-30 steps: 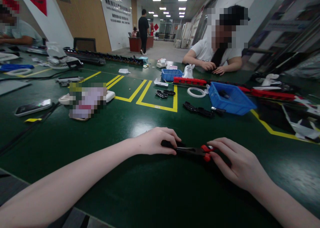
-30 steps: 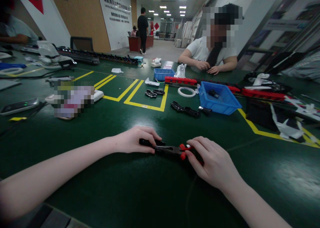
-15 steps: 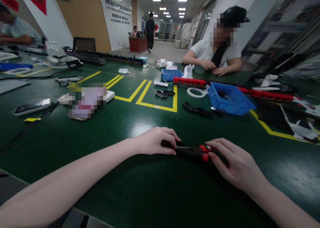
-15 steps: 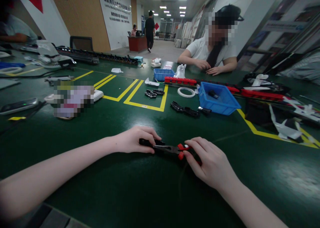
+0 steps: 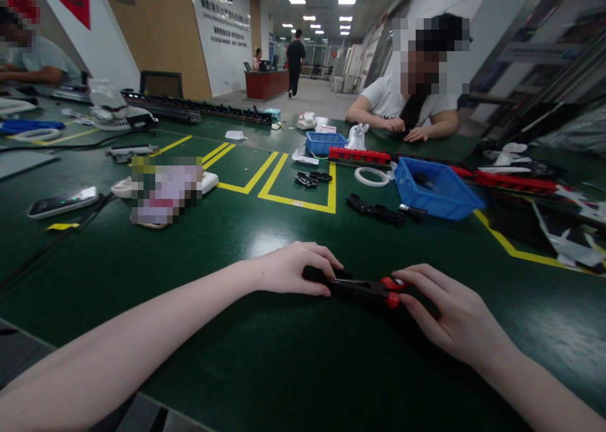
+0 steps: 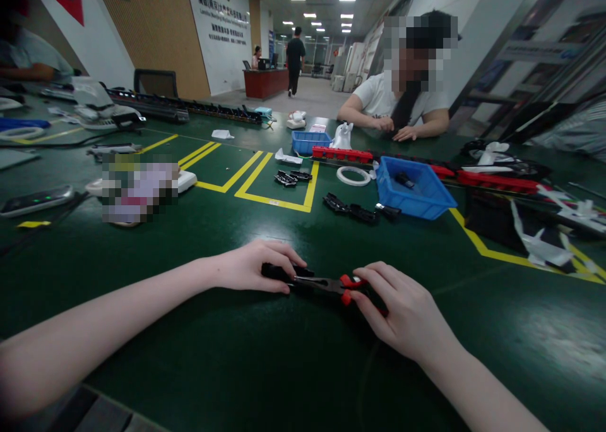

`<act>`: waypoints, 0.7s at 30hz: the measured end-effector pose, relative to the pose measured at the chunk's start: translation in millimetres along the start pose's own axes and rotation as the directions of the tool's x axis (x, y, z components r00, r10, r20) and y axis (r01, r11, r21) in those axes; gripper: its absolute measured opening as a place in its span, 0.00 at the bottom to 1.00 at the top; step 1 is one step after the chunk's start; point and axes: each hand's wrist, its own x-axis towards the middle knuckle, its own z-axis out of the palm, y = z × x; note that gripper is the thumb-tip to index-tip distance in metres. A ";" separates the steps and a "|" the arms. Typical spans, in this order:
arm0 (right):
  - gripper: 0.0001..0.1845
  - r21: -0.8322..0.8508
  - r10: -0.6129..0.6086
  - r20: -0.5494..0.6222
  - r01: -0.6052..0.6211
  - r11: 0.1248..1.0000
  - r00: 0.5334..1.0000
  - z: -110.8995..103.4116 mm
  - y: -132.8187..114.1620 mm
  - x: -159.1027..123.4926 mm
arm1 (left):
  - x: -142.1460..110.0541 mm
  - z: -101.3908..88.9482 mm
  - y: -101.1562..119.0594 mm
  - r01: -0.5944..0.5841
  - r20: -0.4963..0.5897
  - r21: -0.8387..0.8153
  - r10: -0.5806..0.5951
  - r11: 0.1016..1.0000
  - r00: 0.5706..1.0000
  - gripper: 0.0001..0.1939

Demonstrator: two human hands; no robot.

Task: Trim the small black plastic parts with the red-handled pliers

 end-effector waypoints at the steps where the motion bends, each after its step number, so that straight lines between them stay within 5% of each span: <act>1: 0.11 0.007 -0.004 -0.001 0.004 1.000 1.000 0.2 0.6 -0.4 | 0.1 0.0 0.0 0.002 -0.003 -0.001 -0.002 1.000 1.000 0.08; 8: 0.21 -0.014 0.000 -0.012 0.000 1.000 1.000 7.1 4.8 -4.8 | 3.2 0.8 0.3 0.018 -0.034 -0.005 -0.018 1.000 0.999 0.06; 21: 0.22 -0.072 -0.027 -0.012 0.026 0.997 1.000 4.0 5.7 -3.6 | 0.7 -2.2 0.7 -0.001 0.002 0.025 0.001 1.000 1.000 0.09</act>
